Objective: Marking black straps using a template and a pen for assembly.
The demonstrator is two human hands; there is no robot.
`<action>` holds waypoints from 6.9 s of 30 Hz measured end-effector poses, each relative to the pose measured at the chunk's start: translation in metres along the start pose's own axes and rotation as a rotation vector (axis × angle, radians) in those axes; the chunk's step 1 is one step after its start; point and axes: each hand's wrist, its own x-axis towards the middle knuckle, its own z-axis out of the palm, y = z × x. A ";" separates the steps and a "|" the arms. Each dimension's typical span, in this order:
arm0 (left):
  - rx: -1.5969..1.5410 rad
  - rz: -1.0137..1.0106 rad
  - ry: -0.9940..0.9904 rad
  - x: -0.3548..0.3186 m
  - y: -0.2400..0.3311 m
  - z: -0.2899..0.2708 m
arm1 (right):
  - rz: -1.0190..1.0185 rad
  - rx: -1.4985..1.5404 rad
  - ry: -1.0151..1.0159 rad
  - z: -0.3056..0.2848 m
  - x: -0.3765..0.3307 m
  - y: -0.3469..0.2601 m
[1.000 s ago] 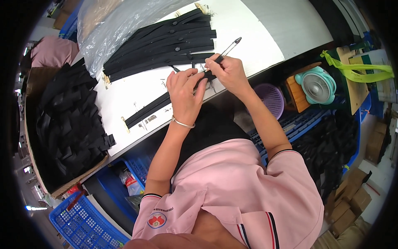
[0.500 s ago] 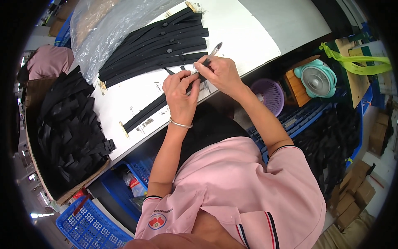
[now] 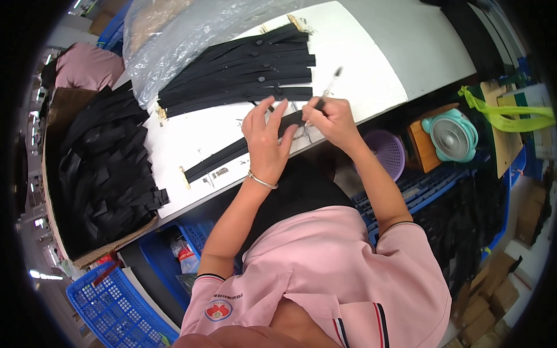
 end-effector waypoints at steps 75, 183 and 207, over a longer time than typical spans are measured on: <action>0.928 -0.795 0.713 0.070 -0.274 -0.487 | 0.044 0.135 0.113 0.009 0.001 0.013; 0.343 -0.275 0.123 -0.135 -0.081 -0.110 | 0.040 0.066 -0.123 0.136 -0.011 -0.079; 0.328 -0.293 0.139 -0.137 -0.080 -0.110 | 0.022 -0.121 -0.293 0.203 -0.008 -0.046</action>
